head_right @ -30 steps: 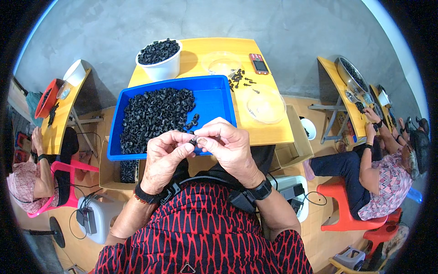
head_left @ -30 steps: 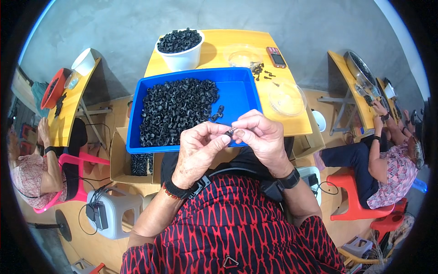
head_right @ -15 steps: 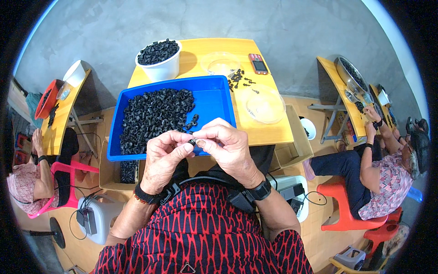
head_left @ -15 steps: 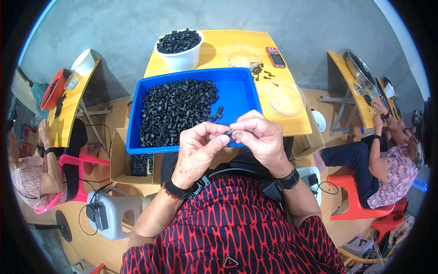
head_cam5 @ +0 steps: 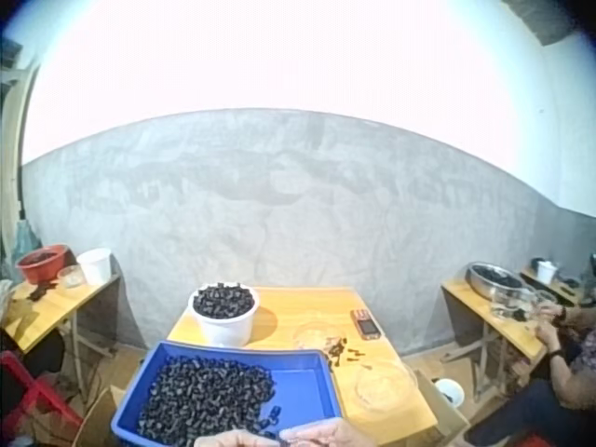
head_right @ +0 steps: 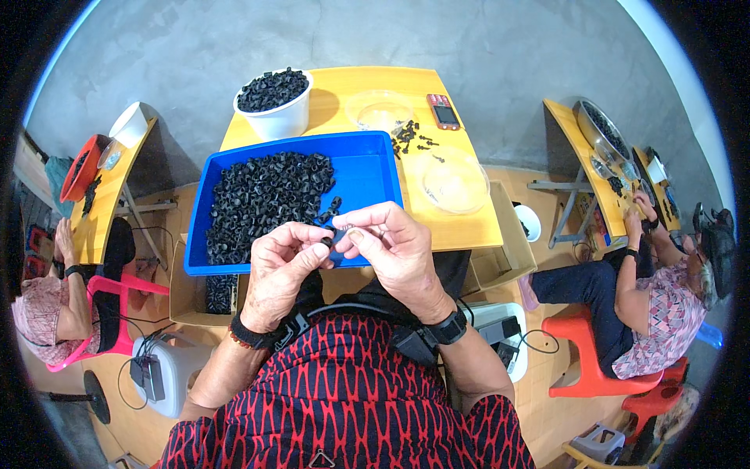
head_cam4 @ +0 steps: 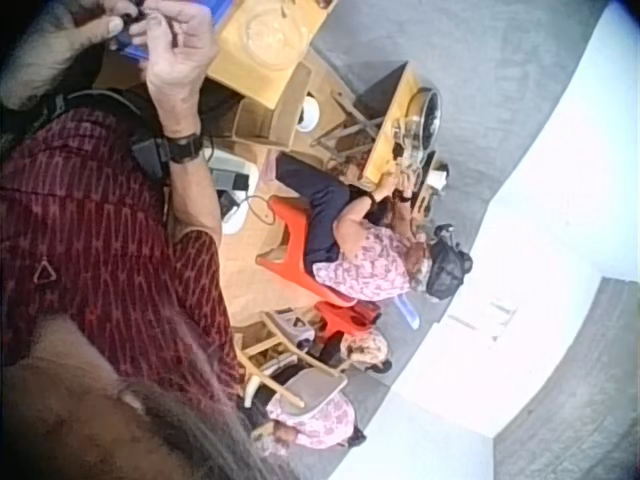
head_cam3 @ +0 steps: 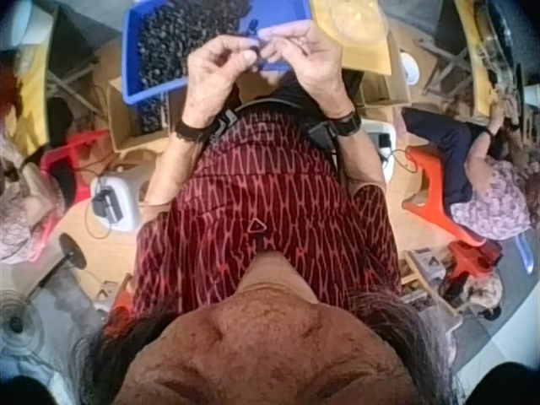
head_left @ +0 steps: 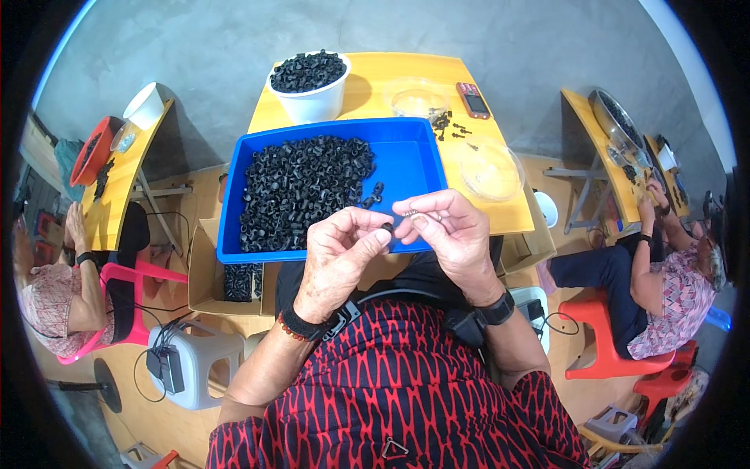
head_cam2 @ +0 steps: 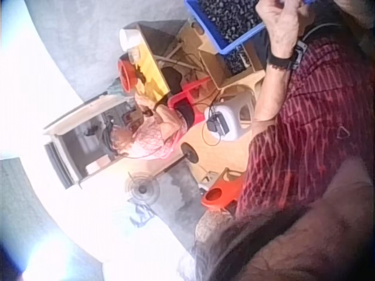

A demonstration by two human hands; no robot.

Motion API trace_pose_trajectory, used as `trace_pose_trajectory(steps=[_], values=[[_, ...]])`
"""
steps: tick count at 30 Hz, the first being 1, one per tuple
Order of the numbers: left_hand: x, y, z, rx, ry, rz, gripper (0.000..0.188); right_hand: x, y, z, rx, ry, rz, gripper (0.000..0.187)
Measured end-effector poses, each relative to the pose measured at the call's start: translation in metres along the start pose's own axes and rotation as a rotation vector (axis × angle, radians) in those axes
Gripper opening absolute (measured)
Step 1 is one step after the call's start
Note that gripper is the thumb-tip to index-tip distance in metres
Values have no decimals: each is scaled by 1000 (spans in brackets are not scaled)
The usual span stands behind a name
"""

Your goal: Assembling small black plastic components by hand from a tray.

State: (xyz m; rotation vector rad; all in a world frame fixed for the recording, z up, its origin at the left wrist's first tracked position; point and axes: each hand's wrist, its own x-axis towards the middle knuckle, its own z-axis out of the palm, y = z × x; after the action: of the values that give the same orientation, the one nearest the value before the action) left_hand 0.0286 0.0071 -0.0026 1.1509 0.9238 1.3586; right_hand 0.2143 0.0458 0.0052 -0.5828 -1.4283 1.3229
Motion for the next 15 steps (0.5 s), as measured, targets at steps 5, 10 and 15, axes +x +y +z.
trace_pose_trajectory(steps=[5, 10, 15], values=[[0, 2, 1, -33, -3, -15, 17, 0, 6, -3, 2, -21, -32, 16], [0, 1, 1, -36, -2, -11, 18, 2, 13, -7, 87, -38, -13, 19], [0, 0, -1, -36, 5, -5, 18, 3, 12, -5, 219, -17, 65, 20]])
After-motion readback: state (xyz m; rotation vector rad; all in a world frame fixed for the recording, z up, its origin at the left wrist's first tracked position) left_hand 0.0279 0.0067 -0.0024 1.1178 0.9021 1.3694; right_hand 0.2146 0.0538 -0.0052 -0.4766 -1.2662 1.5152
